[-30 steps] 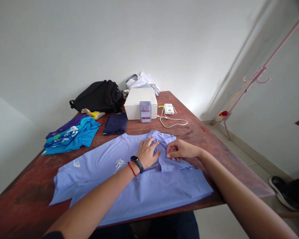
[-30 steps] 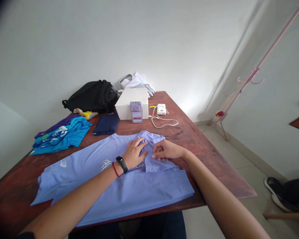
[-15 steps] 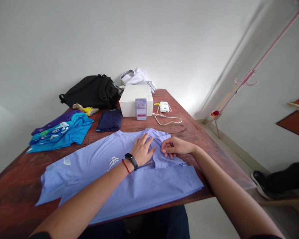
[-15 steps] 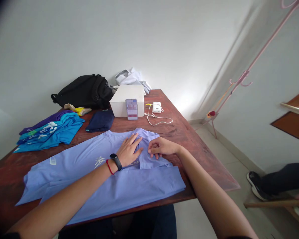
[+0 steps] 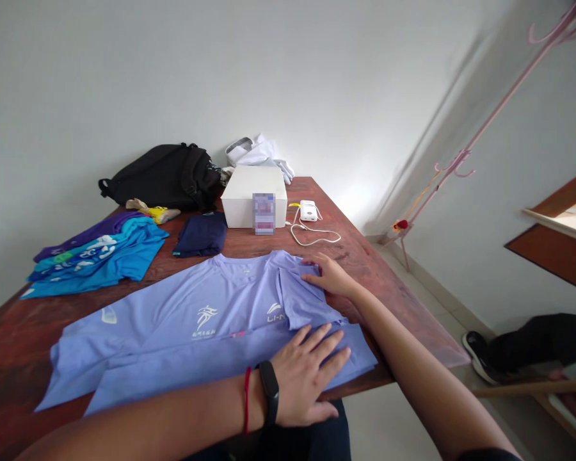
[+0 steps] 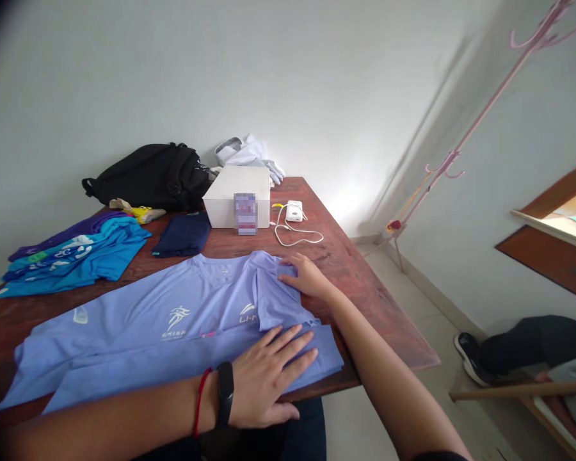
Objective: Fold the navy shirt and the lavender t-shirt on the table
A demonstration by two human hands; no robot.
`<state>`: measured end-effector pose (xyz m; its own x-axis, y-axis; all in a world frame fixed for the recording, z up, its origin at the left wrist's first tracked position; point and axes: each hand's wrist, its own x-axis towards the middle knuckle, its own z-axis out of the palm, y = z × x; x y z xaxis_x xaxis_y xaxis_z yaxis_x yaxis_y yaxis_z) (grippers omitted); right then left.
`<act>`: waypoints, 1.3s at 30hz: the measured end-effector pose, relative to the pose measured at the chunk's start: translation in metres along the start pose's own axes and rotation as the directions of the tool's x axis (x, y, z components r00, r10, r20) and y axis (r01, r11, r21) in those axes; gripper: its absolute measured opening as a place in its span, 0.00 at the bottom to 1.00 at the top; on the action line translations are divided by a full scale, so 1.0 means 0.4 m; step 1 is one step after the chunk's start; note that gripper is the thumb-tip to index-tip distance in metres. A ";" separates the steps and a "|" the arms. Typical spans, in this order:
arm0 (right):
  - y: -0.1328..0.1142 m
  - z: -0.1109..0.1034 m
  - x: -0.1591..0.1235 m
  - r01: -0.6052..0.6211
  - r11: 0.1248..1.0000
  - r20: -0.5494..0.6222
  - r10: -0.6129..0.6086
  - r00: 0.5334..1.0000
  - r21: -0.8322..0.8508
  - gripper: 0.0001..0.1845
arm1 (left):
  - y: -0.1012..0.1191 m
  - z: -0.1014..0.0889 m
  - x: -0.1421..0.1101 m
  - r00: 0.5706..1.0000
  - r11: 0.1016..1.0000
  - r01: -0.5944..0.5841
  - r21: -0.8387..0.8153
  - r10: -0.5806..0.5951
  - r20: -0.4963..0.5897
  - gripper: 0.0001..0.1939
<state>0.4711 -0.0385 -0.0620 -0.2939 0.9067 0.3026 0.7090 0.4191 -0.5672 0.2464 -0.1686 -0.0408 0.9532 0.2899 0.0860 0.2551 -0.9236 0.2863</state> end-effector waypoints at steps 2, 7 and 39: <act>-0.005 0.006 -0.003 0.058 0.998 0.073 -0.057 0.996 -0.009 0.27 | 0.007 0.037 -0.006 0.999 1.000 0.030 -0.001 -0.030 0.027 0.40; -0.031 0.020 -0.008 0.073 0.996 0.300 -0.053 0.952 -0.057 0.42 | 0.020 0.057 -0.012 0.999 0.999 0.034 0.017 -0.035 0.034 0.40; -0.014 0.062 0.026 0.075 0.994 0.000 -0.075 0.997 -0.080 0.05 | -0.039 -0.068 -0.135 0.953 0.952 0.300 0.065 -0.297 -0.050 0.12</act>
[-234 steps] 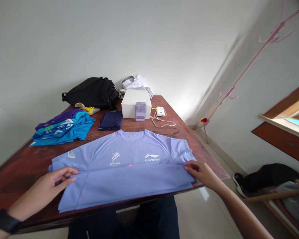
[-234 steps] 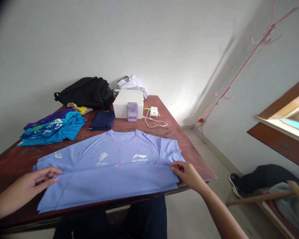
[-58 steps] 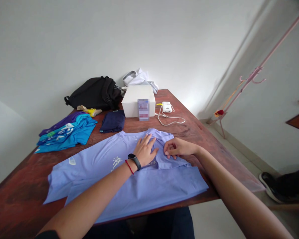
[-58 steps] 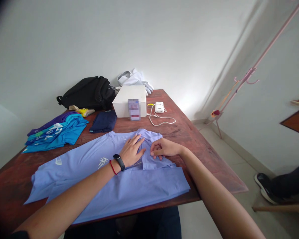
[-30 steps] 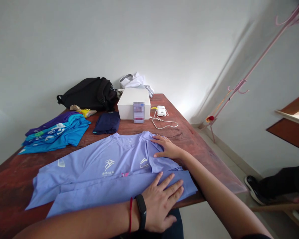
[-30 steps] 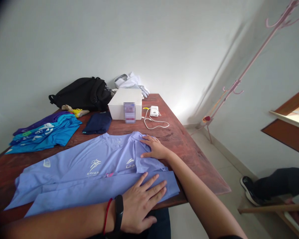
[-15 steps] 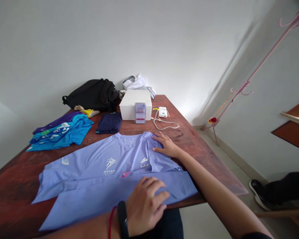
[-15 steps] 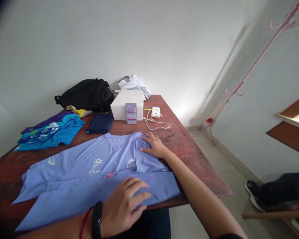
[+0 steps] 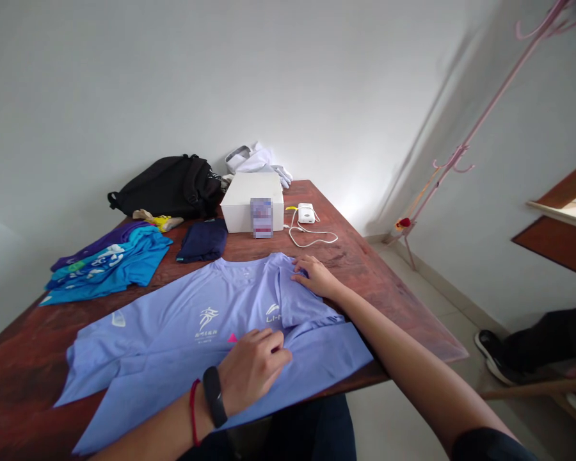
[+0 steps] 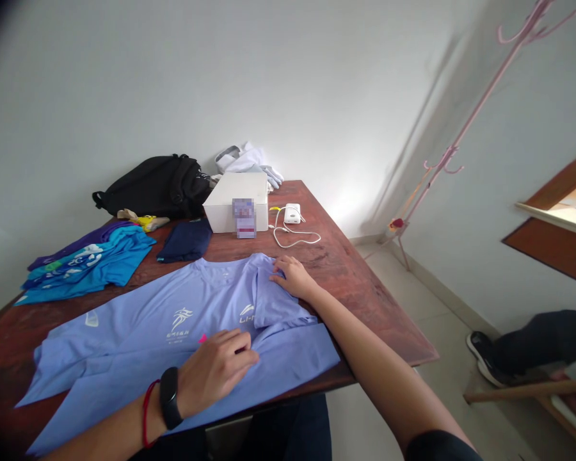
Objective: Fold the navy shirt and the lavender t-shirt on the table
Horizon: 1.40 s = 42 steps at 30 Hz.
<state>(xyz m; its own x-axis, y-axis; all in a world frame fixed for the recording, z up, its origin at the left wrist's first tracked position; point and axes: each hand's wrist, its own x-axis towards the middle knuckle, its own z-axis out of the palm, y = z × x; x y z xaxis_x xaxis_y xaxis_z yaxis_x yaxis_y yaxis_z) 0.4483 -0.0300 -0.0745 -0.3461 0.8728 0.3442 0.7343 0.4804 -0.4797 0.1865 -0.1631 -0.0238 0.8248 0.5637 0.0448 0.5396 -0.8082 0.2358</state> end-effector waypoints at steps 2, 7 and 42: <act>-0.002 0.002 -0.001 -0.012 1.000 -0.006 0.012 1.000 -0.015 0.05 | 0.000 -0.016 -0.007 0.997 0.998 -0.059 -0.009 0.059 0.054 0.13; -0.006 0.005 -0.001 -0.038 0.999 -0.025 0.037 0.999 -0.032 0.05 | 0.026 -0.038 0.049 0.999 0.998 0.026 -0.062 -0.027 -0.023 0.13; -0.037 0.007 -0.013 0.008 1.000 0.052 -0.007 0.999 -0.009 0.23 | 0.063 0.017 0.207 0.991 0.998 0.056 0.015 -0.054 -0.123 0.11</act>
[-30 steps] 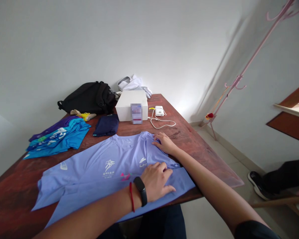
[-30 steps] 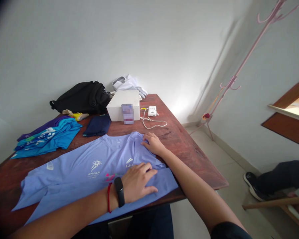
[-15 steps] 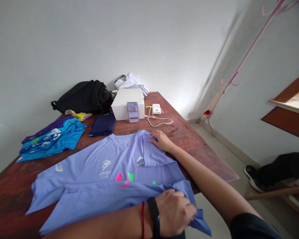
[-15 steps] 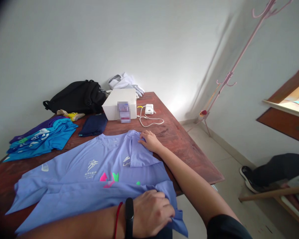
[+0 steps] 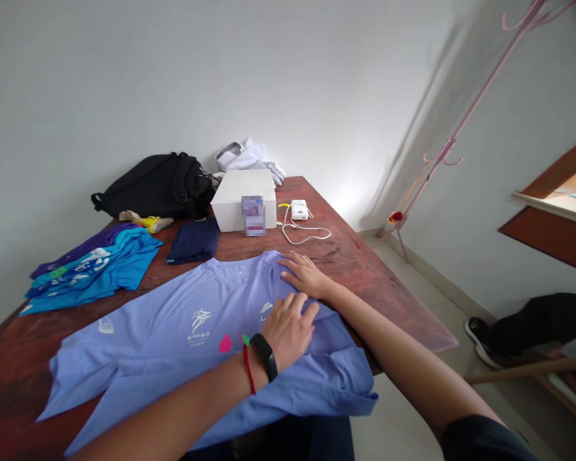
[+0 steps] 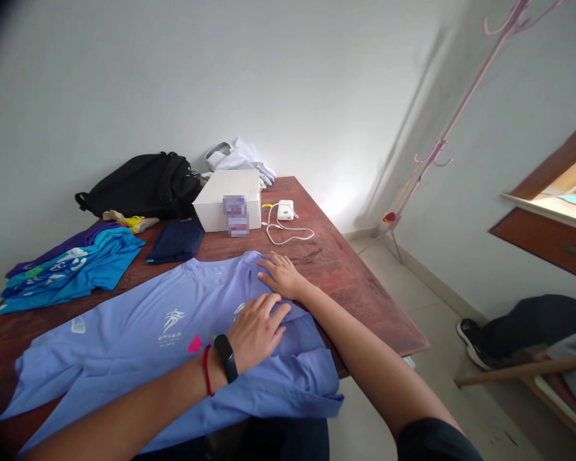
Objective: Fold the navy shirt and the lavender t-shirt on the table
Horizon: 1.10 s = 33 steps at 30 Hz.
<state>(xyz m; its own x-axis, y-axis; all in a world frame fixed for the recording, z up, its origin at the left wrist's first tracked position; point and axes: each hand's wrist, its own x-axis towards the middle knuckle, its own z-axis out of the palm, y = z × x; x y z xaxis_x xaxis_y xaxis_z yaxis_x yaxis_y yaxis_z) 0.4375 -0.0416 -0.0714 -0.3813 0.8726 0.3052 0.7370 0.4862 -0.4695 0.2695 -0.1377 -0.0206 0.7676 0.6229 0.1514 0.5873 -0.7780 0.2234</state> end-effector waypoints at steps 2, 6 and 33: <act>0.011 0.001 0.006 0.005 0.993 -0.025 -0.002 1.000 0.121 0.22 | -0.030 0.002 0.002 0.998 0.994 0.046 0.100 -0.049 0.028 0.12; 0.061 -0.022 0.022 -0.050 0.949 -0.197 0.116 0.973 0.311 0.20 | -0.054 -0.014 -0.017 0.997 0.982 -0.016 0.187 0.001 0.080 0.16; -0.098 -0.149 -0.059 -0.451 0.818 0.839 -0.068 0.540 0.357 0.20 | -0.401 -0.067 0.132 0.863 0.852 0.449 -0.269 -0.336 0.379 0.13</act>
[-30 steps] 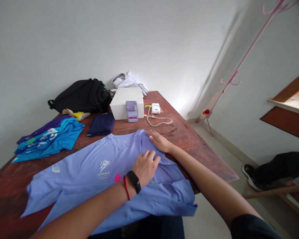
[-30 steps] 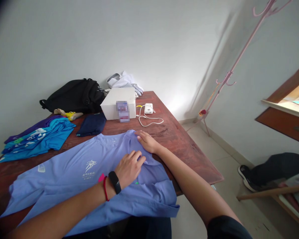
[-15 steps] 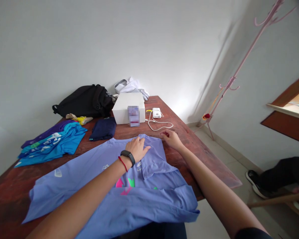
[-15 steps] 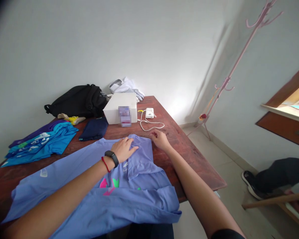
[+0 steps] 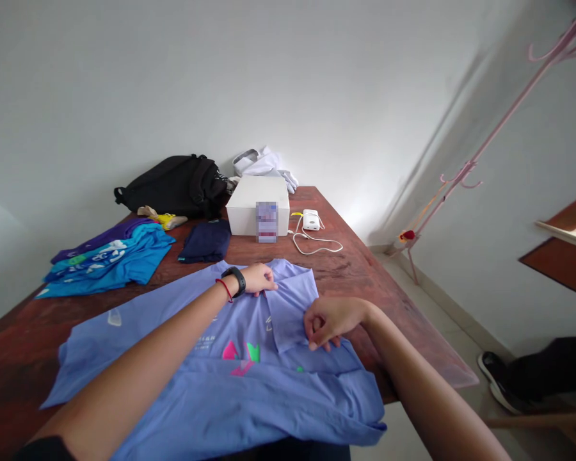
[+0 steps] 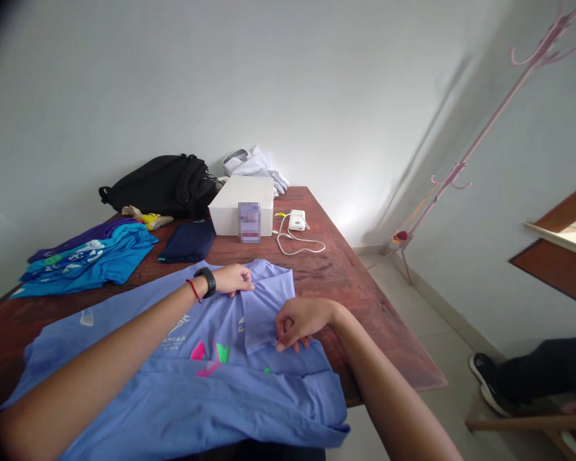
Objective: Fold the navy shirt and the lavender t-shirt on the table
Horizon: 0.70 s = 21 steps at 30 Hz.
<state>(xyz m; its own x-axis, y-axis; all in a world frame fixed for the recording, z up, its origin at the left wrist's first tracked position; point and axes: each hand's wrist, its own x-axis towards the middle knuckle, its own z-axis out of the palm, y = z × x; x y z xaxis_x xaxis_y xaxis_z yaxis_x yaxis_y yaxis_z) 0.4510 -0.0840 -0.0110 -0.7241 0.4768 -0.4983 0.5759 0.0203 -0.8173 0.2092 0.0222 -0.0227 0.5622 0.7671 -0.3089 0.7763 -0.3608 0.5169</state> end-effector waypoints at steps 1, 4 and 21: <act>-0.003 0.006 0.000 -0.027 1.000 0.061 0.027 0.998 0.000 0.20 | -0.005 -0.001 0.003 1.000 1.000 0.005 -0.008 -0.005 0.024 0.12; -0.005 0.013 0.000 -0.037 0.999 0.105 0.038 0.994 -0.013 0.16 | -0.009 -0.006 0.006 0.999 1.000 0.016 0.010 -0.016 0.027 0.11; 0.089 -0.022 0.095 -0.105 0.832 -0.707 -0.388 0.591 -0.544 0.19 | 0.090 0.228 -0.217 0.829 0.776 -0.509 0.371 0.559 -0.031 0.35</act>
<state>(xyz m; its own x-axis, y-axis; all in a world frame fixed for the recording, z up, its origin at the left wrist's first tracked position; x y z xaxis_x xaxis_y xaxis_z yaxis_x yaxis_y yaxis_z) 0.4472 -0.0573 -0.0566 -0.3831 0.8954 0.2269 0.7621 0.4452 -0.4702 0.2144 -0.1057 -0.0499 0.8908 0.4507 0.0574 0.4221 -0.8678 0.2622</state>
